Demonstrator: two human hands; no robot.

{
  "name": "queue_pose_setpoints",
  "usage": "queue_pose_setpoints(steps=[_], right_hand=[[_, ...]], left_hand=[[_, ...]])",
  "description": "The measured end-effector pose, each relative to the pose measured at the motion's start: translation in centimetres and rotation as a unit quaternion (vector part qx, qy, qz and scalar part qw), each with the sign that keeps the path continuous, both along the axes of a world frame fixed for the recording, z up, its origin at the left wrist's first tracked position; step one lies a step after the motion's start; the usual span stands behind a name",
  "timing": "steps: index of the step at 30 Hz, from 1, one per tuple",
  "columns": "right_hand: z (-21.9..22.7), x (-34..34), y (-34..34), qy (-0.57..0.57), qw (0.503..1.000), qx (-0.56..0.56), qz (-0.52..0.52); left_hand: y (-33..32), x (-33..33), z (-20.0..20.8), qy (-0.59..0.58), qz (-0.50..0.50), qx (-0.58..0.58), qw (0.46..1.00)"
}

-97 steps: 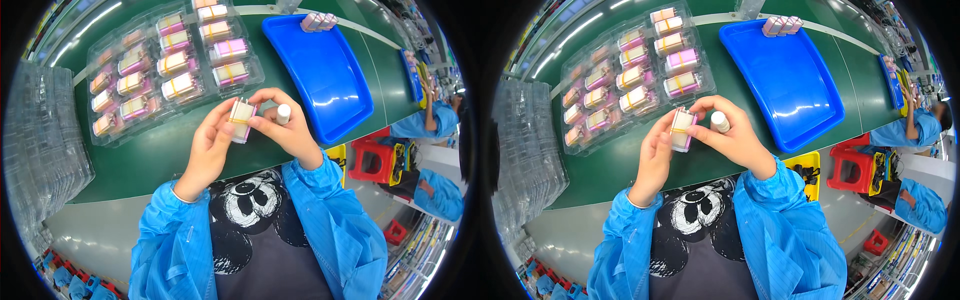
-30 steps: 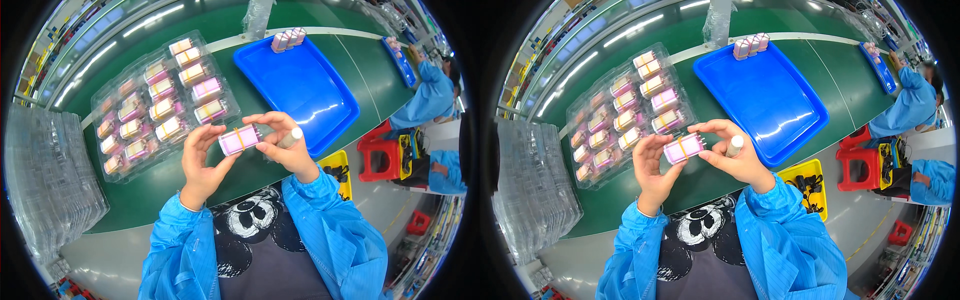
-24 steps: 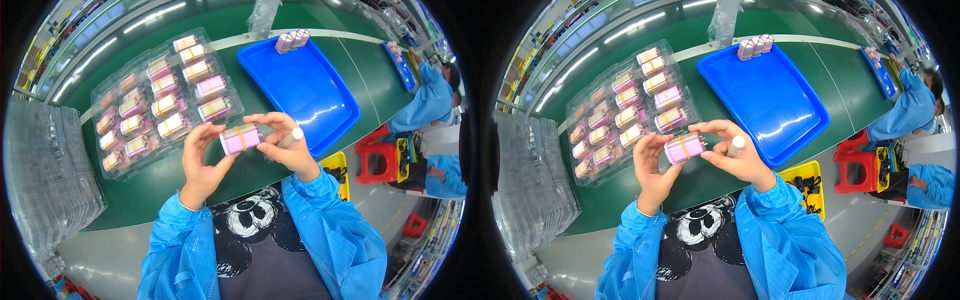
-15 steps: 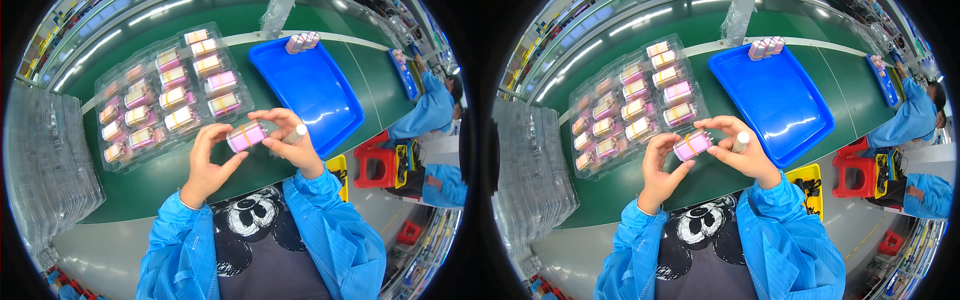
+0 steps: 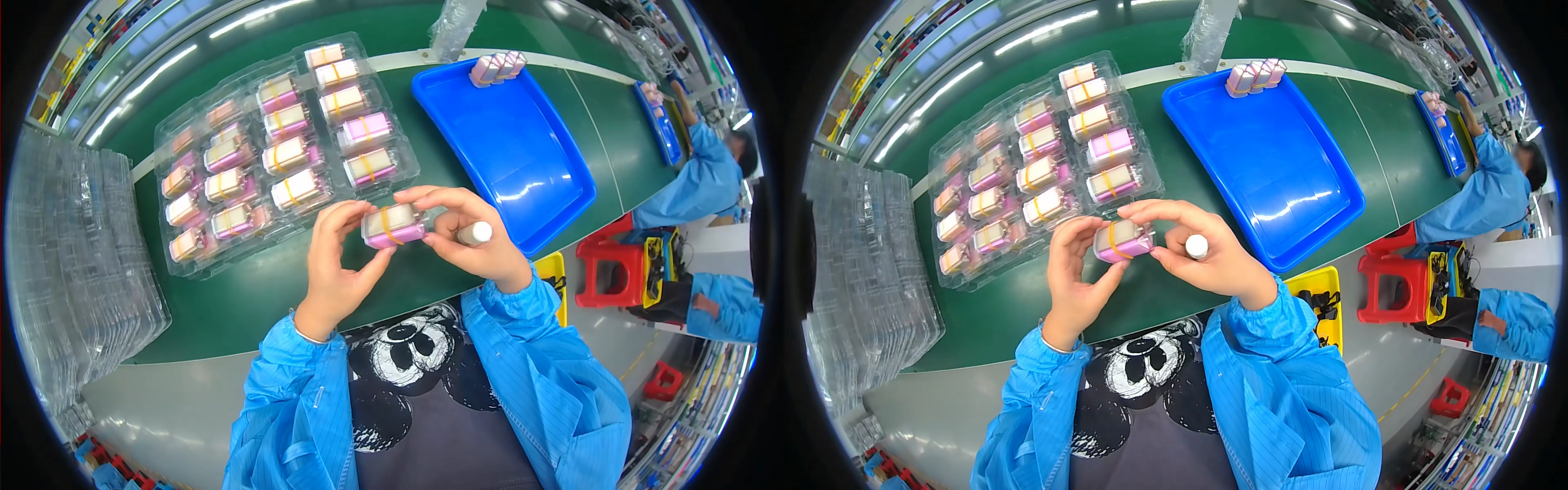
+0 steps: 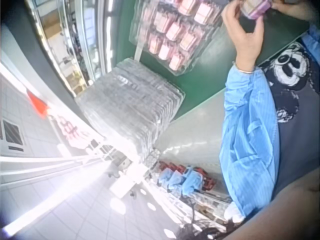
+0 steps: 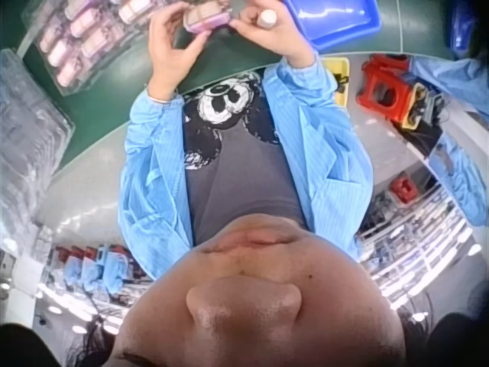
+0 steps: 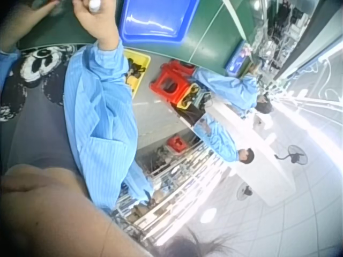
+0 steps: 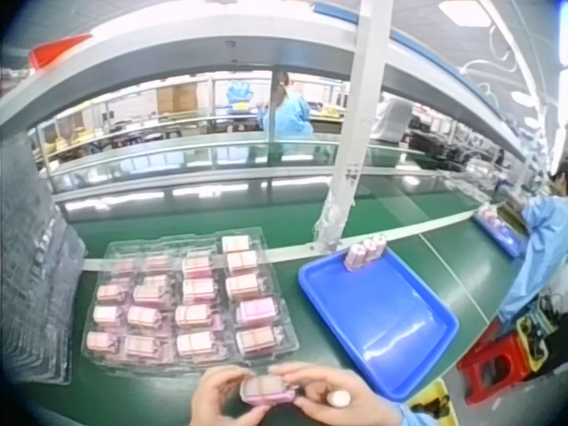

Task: Applying a marking or adhesive tool to the center of bundled cylindrical components on an assembly line.

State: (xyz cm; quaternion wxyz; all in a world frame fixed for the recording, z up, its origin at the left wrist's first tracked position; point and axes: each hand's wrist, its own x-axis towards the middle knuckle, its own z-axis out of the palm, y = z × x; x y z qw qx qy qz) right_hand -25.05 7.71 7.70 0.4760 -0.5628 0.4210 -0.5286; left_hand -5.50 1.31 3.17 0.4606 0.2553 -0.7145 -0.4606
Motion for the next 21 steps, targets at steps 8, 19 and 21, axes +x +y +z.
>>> queue_pose_setpoints(steps=[8,19,21], right_hand=[[0.5,0.7,-1.0,0.135,0.989,0.007,0.068],[-0.9,2.0,-1.1,-0.194,0.964,-0.162,-0.087],[-0.9,2.5,-1.3,-0.203,0.965,-0.152,-0.066]], left_hand=[[-0.4,0.6,-1.2,-0.165,-0.044,-0.023,0.985],[0.2,0.4,-2.6,-0.202,-0.013,-0.056,0.978],[0.3,0.4,-2.5,-0.212,-0.004,-0.056,0.976]])
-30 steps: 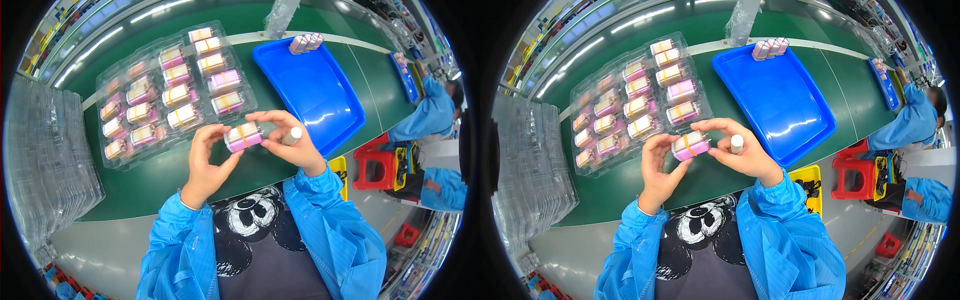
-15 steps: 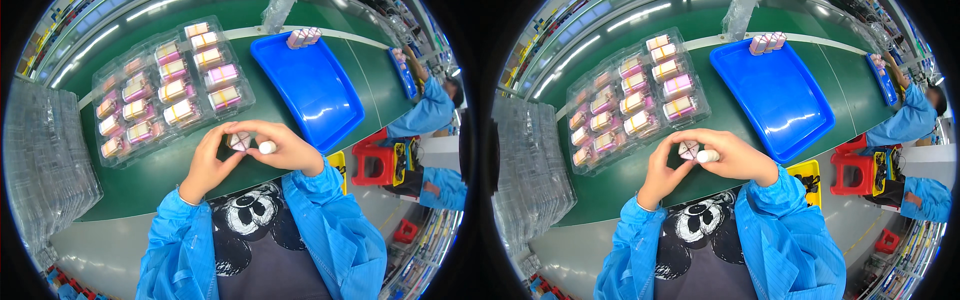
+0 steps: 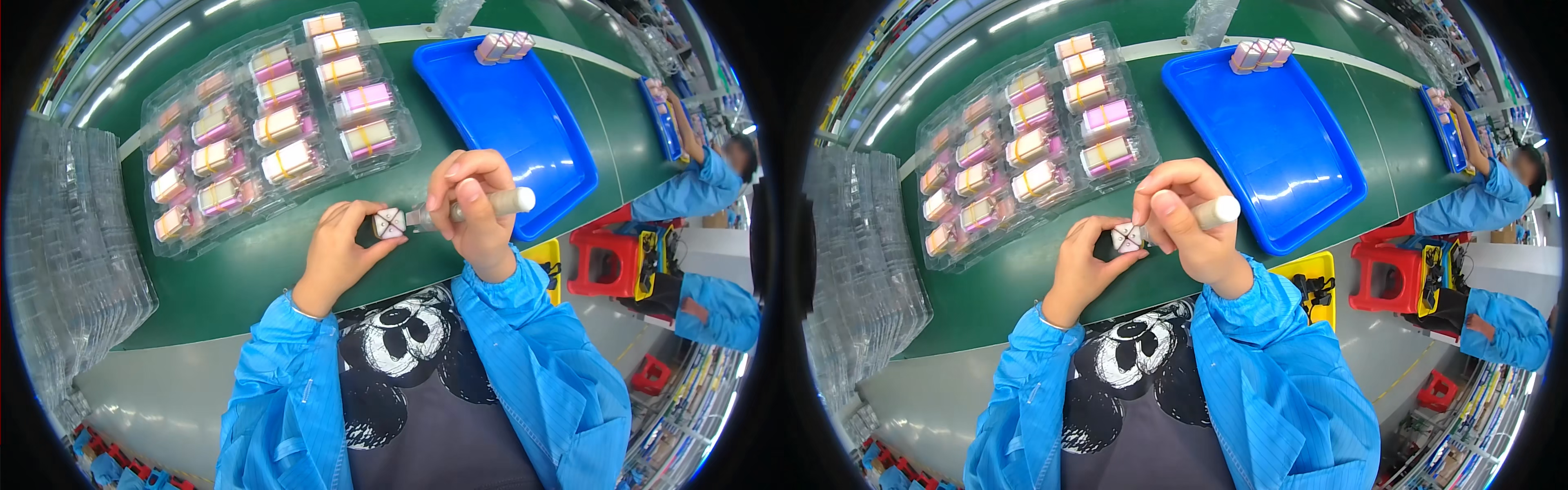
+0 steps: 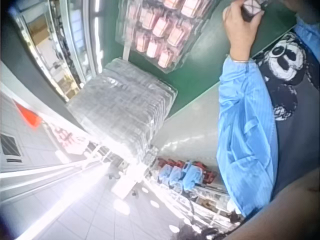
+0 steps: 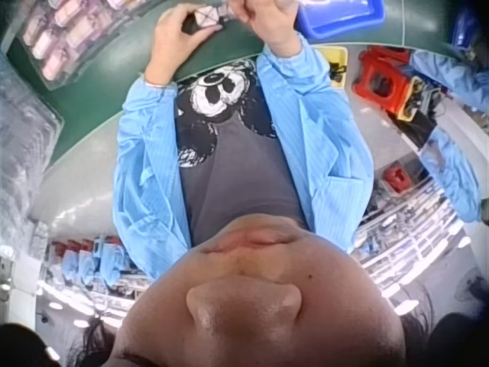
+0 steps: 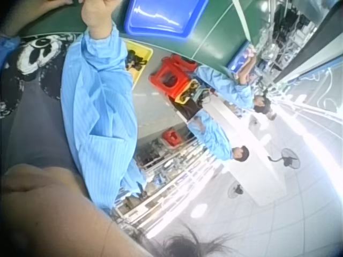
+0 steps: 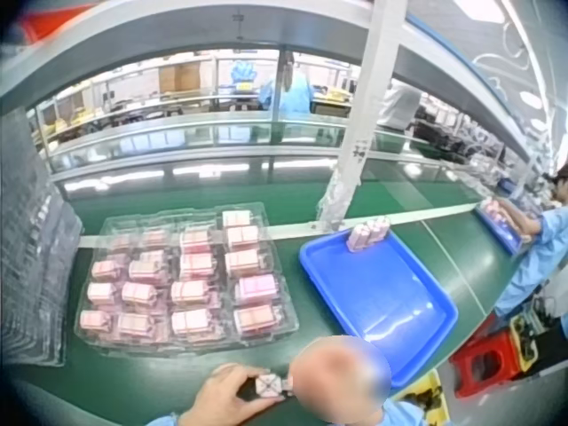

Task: Applying a marking or adhesive tool to the center of bundled cylindrical components on an assembly line.

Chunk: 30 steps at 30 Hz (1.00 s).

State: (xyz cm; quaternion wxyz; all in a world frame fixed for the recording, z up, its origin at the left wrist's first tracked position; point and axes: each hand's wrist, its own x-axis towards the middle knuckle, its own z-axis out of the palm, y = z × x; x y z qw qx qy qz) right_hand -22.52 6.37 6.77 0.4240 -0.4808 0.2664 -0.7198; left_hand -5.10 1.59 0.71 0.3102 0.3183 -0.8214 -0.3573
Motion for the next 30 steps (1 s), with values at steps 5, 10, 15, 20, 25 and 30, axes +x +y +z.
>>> queue_pose_setpoints(steps=[5,10,15,20,25,30], right_hand=[[0.0,0.1,0.0,0.032,0.997,0.035,0.052],[0.1,0.8,0.2,0.078,0.994,0.065,0.048],[-0.1,1.1,0.1,0.131,0.987,0.082,0.049],[-0.2,1.0,0.5,0.138,0.987,0.076,0.042],[-0.2,1.0,0.4,0.200,0.976,0.076,0.031],[-0.1,0.5,1.0,0.192,0.977,0.088,0.011]], left_hand=[[0.0,0.1,0.0,-0.007,0.002,0.008,1.000],[-0.1,0.0,0.1,0.014,0.009,-0.006,1.000],[-0.1,0.1,-0.2,0.028,0.010,-0.005,1.000],[0.0,0.1,0.0,0.032,0.002,0.002,0.999],[0.3,0.6,-0.3,0.031,0.021,0.006,0.999],[0.1,-0.1,0.2,0.005,-0.008,0.023,1.000]])
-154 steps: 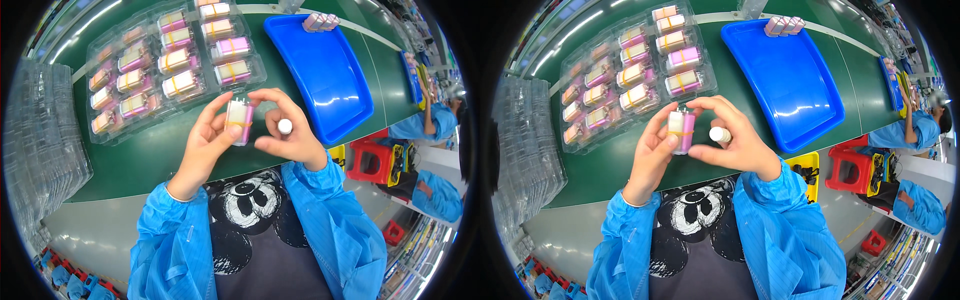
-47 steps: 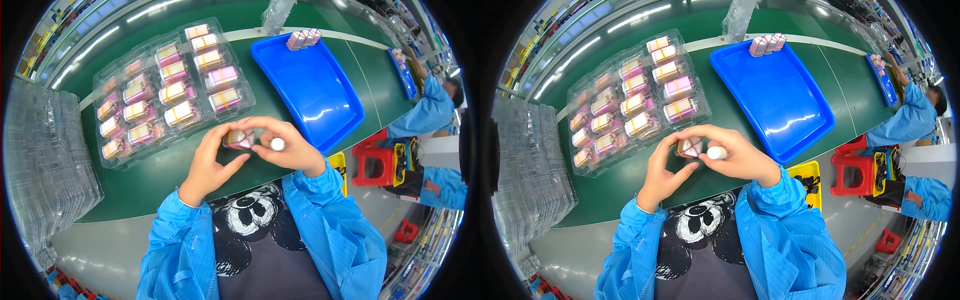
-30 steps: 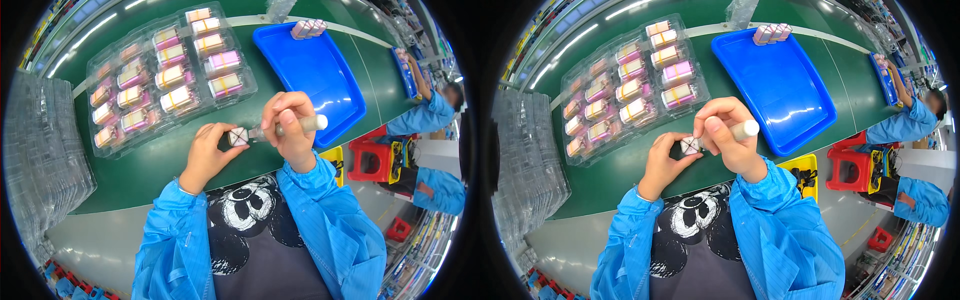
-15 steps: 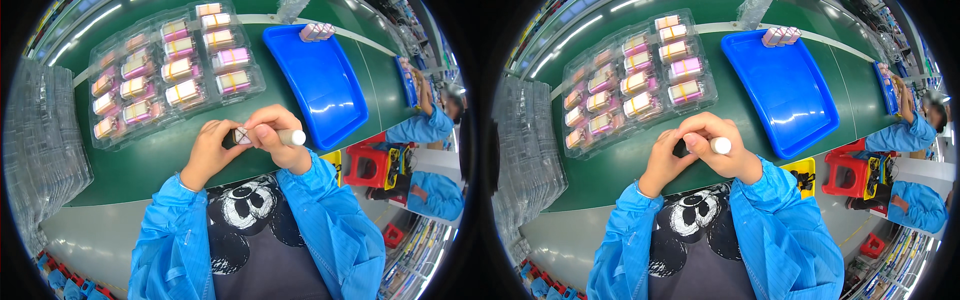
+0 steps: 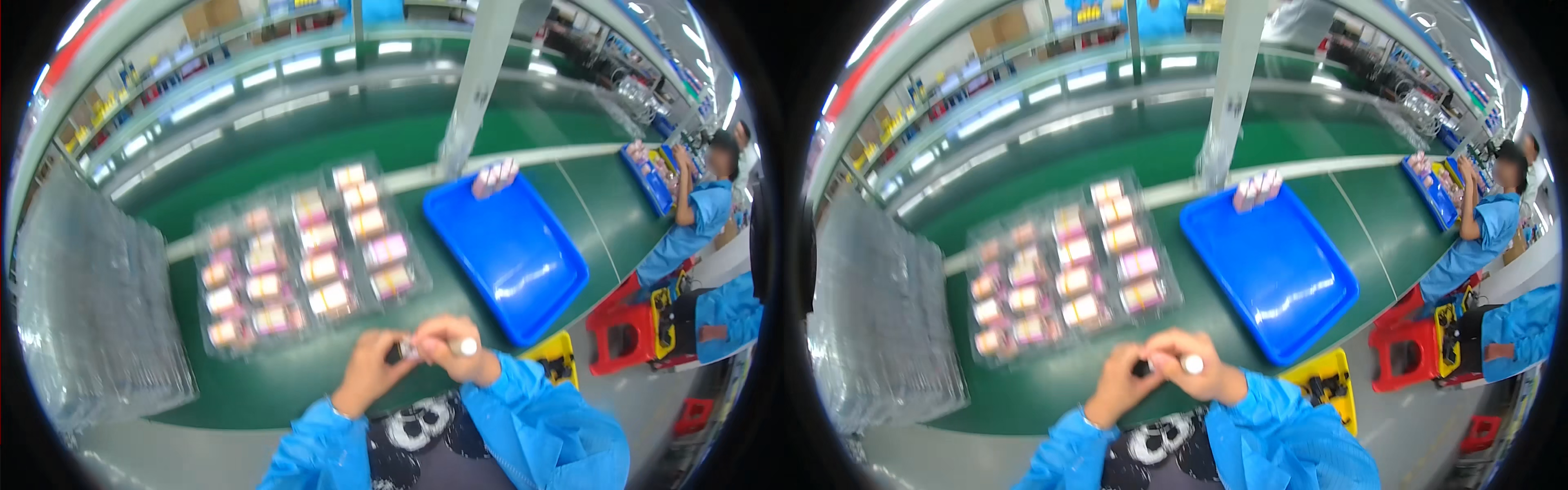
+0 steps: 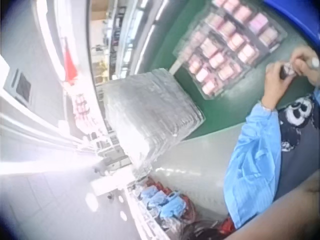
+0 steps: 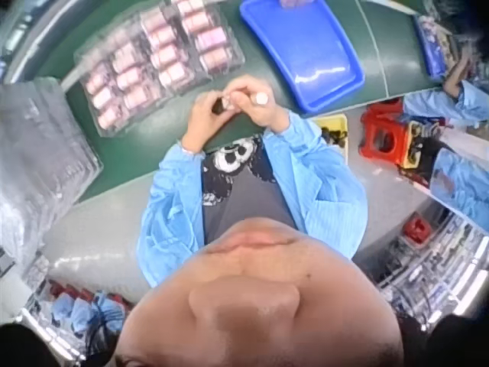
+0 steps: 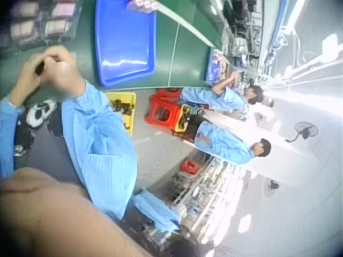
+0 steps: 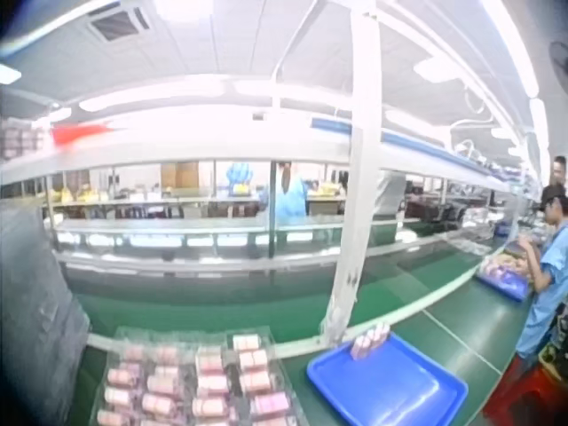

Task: Applying a marking or adhesive tool to the center of bundled cylindrical components on an assembly line.

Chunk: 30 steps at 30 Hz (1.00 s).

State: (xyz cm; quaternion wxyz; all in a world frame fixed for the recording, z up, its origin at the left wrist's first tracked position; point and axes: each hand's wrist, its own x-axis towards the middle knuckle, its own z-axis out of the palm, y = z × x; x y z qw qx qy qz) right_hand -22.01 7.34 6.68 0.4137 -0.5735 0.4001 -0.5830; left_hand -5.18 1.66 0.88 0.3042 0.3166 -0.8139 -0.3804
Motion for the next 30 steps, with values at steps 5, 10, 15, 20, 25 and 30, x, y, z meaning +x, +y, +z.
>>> queue_pose_setpoints(steps=[5,10,15,20,25,30], right_hand=[[0.7,0.6,-0.4,0.016,1.000,-0.027,0.004],[0.6,0.9,-0.2,-0.026,0.999,-0.023,-0.003],[0.9,0.7,-0.3,0.011,0.998,-0.050,-0.019],[0.7,-0.8,0.7,-0.135,0.989,-0.031,-0.053],[1.6,-1.9,0.3,-0.142,0.984,0.059,-0.088],[0.4,-2.2,-0.4,0.056,0.989,0.124,-0.055]], left_hand=[[0.1,0.3,0.5,-0.024,0.005,0.000,1.000],[0.1,0.5,0.4,-0.023,0.000,-0.019,1.000],[0.3,0.2,0.4,-0.016,0.008,-0.013,1.000],[0.3,0.2,0.9,-0.004,-0.004,-0.021,1.000],[-0.1,0.6,0.6,0.021,-0.025,-0.008,0.999],[0.5,1.0,-0.5,0.136,-0.087,0.232,0.959]])
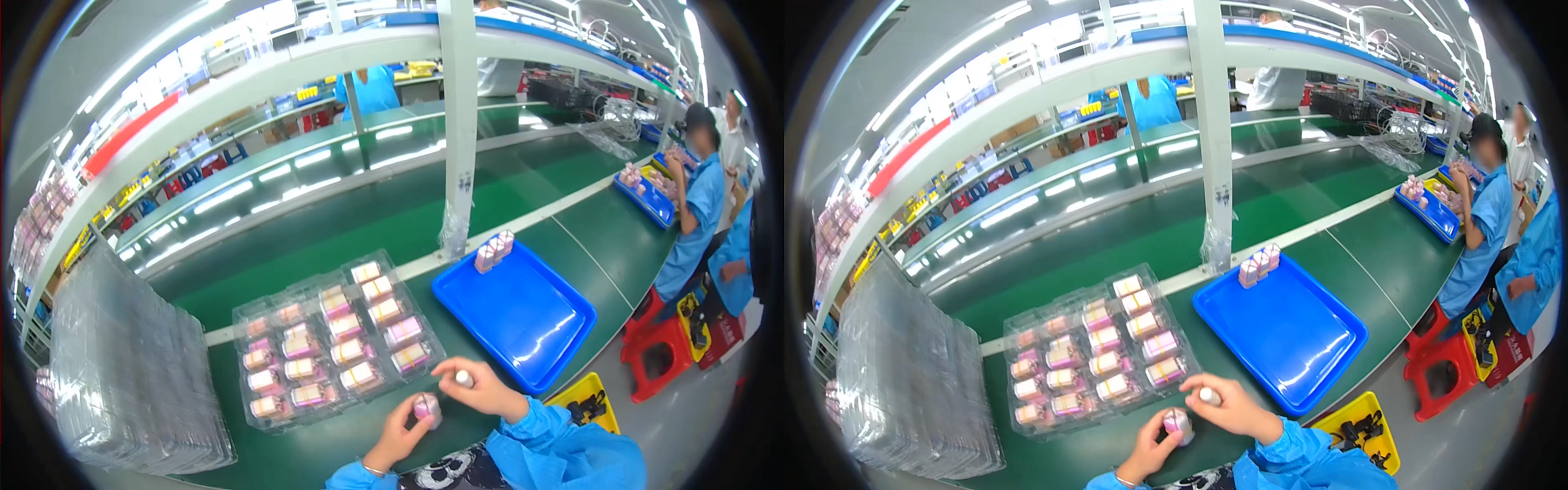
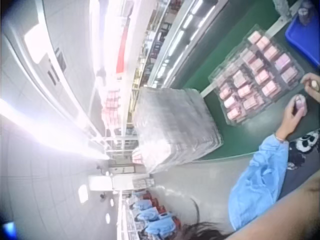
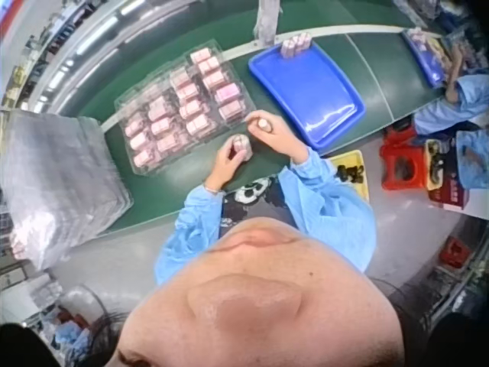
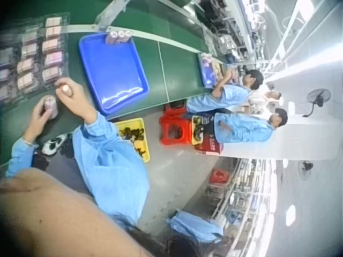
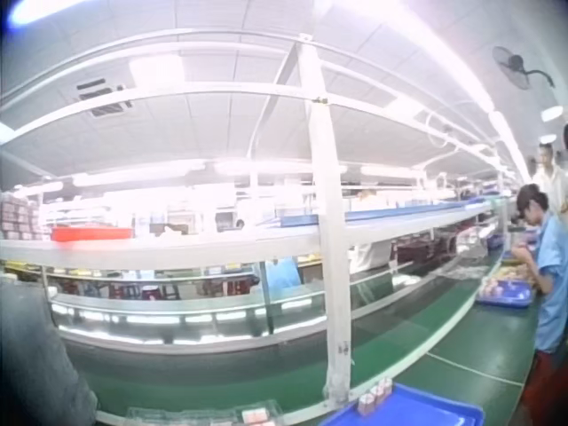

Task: Applying a marking or adhesive tool to the center of bundled cylindrical components on an assembly line.

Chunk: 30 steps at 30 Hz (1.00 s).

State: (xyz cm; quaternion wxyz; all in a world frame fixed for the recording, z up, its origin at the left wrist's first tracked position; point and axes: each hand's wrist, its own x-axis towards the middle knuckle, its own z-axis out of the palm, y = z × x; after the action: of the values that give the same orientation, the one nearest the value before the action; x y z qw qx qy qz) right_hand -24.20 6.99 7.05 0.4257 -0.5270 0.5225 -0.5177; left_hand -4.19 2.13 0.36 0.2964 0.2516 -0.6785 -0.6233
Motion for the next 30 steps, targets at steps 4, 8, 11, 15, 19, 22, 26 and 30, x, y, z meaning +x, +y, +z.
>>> queue_pose_setpoints(steps=[4,8,11,15,19,22,26,30], right_hand=[[-0.4,0.2,0.0,0.111,0.989,-0.064,0.070],[0.4,0.4,-0.2,0.096,0.988,-0.079,0.091],[0.1,0.4,-0.2,0.109,0.986,-0.095,0.079],[0.1,0.7,0.0,0.101,0.987,-0.095,0.087],[-0.2,0.6,-0.3,0.087,0.986,-0.112,0.090],[-0.6,0.4,0.1,0.074,0.987,-0.097,0.107],[-1.5,0.2,-0.1,0.068,0.977,-0.176,0.097],[-1.1,0.6,0.2,0.080,0.981,-0.154,0.091]], left_hand=[[0.2,0.0,-1.3,0.031,-0.035,0.058,0.997],[1.0,-0.6,3.5,0.079,0.006,0.119,0.990],[0.8,-1.1,1.9,0.120,0.015,0.131,0.984],[0.4,-0.9,1.4,0.130,-0.013,0.164,0.978],[0.2,-1.0,2.4,0.141,-0.034,0.172,0.974],[1.0,-1.0,3.1,0.116,-0.005,0.185,0.976],[0.7,-0.8,3.6,0.088,0.018,0.196,0.977],[0.0,0.3,1.5,0.099,-0.001,0.263,0.960]])
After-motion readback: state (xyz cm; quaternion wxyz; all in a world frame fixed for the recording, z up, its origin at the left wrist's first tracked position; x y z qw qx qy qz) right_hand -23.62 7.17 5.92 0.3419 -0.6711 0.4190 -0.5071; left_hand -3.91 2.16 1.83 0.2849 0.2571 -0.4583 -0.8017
